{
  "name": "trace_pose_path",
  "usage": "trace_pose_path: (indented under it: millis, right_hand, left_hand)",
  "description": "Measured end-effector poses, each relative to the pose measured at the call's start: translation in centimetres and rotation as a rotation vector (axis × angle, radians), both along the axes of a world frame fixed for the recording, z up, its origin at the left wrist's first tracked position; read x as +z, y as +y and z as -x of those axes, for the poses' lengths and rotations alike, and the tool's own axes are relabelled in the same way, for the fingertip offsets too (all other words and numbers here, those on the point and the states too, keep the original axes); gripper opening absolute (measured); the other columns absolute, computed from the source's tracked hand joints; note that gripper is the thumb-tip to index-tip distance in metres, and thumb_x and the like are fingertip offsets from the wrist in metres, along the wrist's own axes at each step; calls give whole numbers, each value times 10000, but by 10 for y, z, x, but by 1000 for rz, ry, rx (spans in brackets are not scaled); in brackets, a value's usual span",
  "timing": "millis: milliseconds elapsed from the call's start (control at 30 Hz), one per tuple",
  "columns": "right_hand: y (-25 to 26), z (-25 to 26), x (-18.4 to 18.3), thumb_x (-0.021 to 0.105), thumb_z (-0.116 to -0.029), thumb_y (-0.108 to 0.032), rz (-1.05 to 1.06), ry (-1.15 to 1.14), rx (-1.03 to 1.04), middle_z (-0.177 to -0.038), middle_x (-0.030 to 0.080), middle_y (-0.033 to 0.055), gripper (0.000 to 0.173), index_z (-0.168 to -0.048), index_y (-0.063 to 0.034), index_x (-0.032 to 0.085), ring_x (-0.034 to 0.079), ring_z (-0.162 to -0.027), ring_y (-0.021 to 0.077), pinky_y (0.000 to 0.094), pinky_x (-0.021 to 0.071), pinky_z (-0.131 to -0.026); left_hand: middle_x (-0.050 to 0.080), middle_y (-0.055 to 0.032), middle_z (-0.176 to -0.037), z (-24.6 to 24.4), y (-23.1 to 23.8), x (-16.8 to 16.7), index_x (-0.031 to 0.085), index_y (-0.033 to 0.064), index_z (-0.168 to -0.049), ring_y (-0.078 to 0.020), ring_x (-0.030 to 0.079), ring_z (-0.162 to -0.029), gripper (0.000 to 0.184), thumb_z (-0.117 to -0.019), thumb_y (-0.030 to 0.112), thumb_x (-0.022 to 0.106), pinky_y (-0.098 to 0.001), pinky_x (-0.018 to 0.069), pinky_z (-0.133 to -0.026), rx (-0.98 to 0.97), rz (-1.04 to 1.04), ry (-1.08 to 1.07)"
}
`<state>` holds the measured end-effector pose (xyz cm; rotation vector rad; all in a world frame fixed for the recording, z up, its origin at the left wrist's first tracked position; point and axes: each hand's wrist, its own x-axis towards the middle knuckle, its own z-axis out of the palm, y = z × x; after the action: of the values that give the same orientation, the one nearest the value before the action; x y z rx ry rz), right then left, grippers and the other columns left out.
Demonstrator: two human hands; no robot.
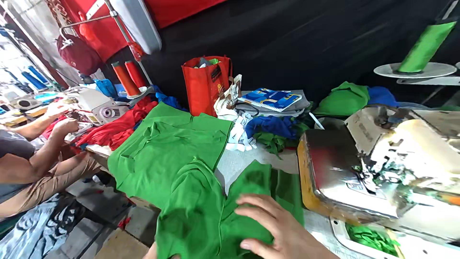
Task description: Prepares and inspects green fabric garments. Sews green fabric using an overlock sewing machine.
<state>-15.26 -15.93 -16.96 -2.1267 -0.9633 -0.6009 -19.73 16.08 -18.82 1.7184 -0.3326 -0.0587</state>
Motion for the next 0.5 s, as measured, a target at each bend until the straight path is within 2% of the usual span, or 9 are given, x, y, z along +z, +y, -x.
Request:
trace_pose_path:
  millis: [67, 133, 200, 233, 267, 300, 367, 433, 500]
  right_hand:
    - [36, -4, 46, 716, -938, -345, -49, -6, 224, -1442, 590, 132, 552, -1396, -74, 568, 477, -1424, 252, 432, 380, -1187]
    - [67, -5, 87, 804, -861, -230, -28, 45, 361, -1410, 606, 139, 684, -1446, -21, 518, 545, -1350, 224, 391, 431, -1149]
    - [89, -10, 115, 823, -816, -202, 37, 64, 249, -1098, 725, 101, 546, -1302, -39, 636, 709, -957, 189, 390, 592, -815]
    - [97, -18, 124, 809, -809, -147, 14, 36, 194, -946, 728, 80, 451, -1231, -58, 679, 704, -783, 176, 385, 590, -652]
    - [101, -24, 132, 793, -830, -93, 15, -26, 168, -970, 726, 89, 504, -1312, -59, 651, 706, -779, 187, 389, 598, -643]
    - [101, -28, 142, 778, -860, -89, 17, -93, 127, -1026, 730, 82, 471, -1313, -62, 653, 717, -851, 176, 373, 612, -709]
    - [96, -24, 160, 711, -912, -90, -46, -139, 57, -1015, 734, 54, 258, -1168, -60, 725, 704, -898, 129, 310, 590, -776]
    - [85, -22, 170, 671, -935, -89, -96, -124, -6, -928, 726, 16, 142, -1060, -72, 737, 676, -819, 61, 239, 562, -721]
    - [72, -23, 176, 685, -955, -143, -45, 11, -25, -880, 706, -5, 105, -1044, -96, 717, 657, -782, 45, 242, 550, -700]
  left_hand:
    - [734, -122, -1037, -13, -17, 55, 655, -110, -1117, -75, 689, -1001, 224, -1005, 76, 598, -297, 552, -940, -145, -332, -338]
    - [722, -130, -872, -28, -27, 103, 704, -6, -959, -139, 697, -831, 221, -1014, 185, 606, -303, 579, -777, -179, -580, -681]
    - [702, -107, -765, -30, -33, 150, 735, 26, -889, -168, 658, -681, 328, -998, 322, 645, -367, 546, -639, -35, -665, -834]
    - [719, -40, -777, -30, -33, 169, 765, 70, -907, -114, 656, -685, 347, -958, 403, 684, -348, 550, -653, 56, -658, -869]
    - [707, 51, -778, -34, -31, 182, 757, 133, -912, -39, 642, -692, 334, -900, 465, 722, -286, 545, -660, 132, -632, -909]
    - [667, 122, -779, -40, -26, 189, 728, 185, -915, 25, 608, -700, 339, -846, 516, 736, -211, 511, -657, 167, -625, -937]
    - [630, 193, -768, -50, -14, 193, 674, 245, -977, 91, 594, -669, 327, -813, 519, 746, -117, 512, -580, 155, -657, -889]
    - [650, 154, -701, -54, -4, 189, 705, 225, -934, 51, 598, -582, 191, -825, 369, 769, -153, 489, -487, 134, -580, -733]
    - [715, 92, -760, -50, 4, 190, 731, 190, -951, -3, 638, -600, 68, -890, 183, 761, -168, 515, -500, 106, -383, -560]
